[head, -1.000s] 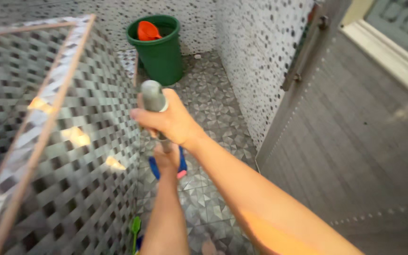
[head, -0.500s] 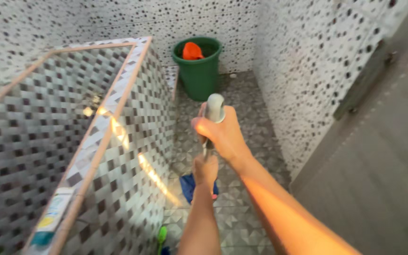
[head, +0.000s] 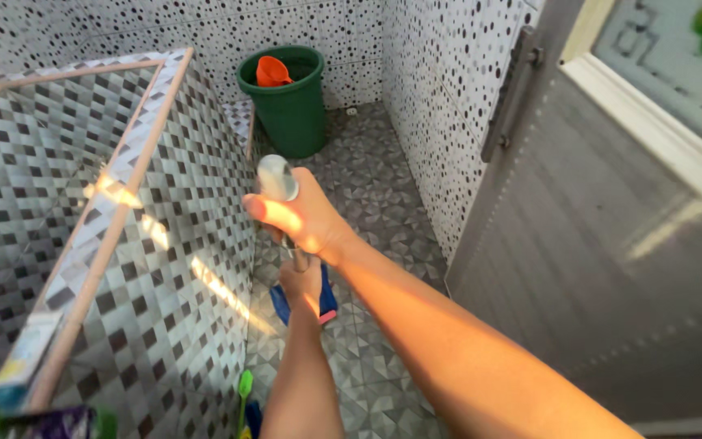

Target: The person mops a tiled bathroom floor using a blue flat mop. They repeatedly dip the mop into a green bucket containing an orange scoop and wring it out using the bucket's built-in wringer before continuing to mop the floor.

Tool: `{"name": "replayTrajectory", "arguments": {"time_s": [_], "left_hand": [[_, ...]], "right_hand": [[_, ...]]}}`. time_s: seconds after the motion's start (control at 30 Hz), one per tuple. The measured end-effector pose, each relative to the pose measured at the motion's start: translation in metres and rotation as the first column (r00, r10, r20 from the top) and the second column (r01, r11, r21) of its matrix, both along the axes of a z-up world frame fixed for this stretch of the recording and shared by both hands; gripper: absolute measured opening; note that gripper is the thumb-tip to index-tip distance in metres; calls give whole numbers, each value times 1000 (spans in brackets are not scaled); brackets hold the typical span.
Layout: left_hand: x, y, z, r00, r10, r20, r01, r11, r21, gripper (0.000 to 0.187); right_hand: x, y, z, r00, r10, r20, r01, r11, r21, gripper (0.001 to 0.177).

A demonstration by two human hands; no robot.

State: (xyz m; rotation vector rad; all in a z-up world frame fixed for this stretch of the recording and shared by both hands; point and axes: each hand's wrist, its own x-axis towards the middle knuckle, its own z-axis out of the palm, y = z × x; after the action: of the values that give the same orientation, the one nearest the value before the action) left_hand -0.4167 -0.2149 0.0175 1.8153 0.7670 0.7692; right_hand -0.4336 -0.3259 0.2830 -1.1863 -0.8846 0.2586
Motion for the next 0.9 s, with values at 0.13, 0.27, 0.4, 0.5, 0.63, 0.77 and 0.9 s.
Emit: {"name": "replayTrajectory", "arguments": {"time_s": [0.13, 0.27, 0.4, 0.5, 0.63, 0.77, 0.9], "left_hand": [[-24, -3, -17, 997, -24, 76, -15, 880, 475, 36], [-42, 2, -43, 999, 43, 28, -50, 719, 693, 16], [-59, -9, -38, 975, 41, 216, -176, 736, 654, 16], [-48, -13, -30, 987, 42, 155, -124, 811, 572, 6], [-23, -10, -24, 991, -44, 126, -14, 904, 427, 16], [-7, 6, -6, 987, -158, 35, 136, 928, 347, 46], [47, 34, -8, 960, -280, 28, 230, 837, 496, 45]], "right_hand": [[-33, -10, 18, 995, 94, 12, -94, 995, -24, 30], [-52, -12, 47, 995, 104, 7, -103, 989, -104, 31], [-75, -26, 52, 989, 119, 92, -103, 982, -160, 21], [-66, -30, 48, 994, 67, 92, -46, 976, -215, 25], [-51, -27, 24, 996, 17, 89, -5, 990, -139, 23], [-30, -10, 0, 998, -66, 24, 67, 995, -77, 23], [10, 15, -9, 981, -193, -4, 192, 981, -40, 23]]}}
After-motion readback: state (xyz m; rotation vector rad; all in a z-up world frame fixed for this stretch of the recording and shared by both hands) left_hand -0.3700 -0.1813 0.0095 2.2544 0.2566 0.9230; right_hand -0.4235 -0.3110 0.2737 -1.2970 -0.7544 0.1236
